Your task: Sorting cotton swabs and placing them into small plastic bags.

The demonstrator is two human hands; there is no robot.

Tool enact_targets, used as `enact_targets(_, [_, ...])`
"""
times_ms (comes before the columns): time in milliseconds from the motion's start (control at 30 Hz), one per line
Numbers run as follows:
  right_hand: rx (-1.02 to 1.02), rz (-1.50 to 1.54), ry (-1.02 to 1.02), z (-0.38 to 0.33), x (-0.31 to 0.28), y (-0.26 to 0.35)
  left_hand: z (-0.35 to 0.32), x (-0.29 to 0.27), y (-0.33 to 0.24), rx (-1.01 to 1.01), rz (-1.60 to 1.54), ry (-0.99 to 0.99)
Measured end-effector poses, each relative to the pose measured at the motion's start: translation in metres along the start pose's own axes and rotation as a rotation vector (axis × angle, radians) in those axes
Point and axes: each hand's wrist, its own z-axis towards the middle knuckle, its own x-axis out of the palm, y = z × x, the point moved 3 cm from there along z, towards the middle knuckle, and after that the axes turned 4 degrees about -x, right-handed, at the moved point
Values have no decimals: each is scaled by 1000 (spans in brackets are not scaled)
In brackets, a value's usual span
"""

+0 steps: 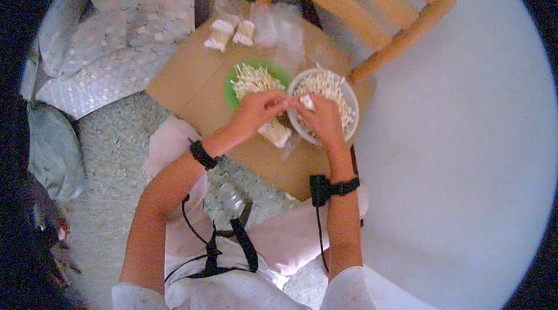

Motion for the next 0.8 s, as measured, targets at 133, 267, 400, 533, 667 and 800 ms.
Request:
enact_targets(133, [107,193,3,-1,0,-3,7,-11,-3,36,312,-57])
enact_targets(267, [96,24,-27,2,-8,-21,18,-18,-6,143,154,-102])
enact_targets(400, [85,212,-105,-9,-9,-20,9,-8,-2,132,151,5])
enact_targets(533, [113,334,-121,-19,-17,-5,1,6,-5,131,197,66])
enact_targets(667, [75,289,-108,-27,-18,14,-7,13,-3,185,68,69])
enact_targets(800, [88,294,-210,-32,-14,7,-9,11,-4,246,72,56])
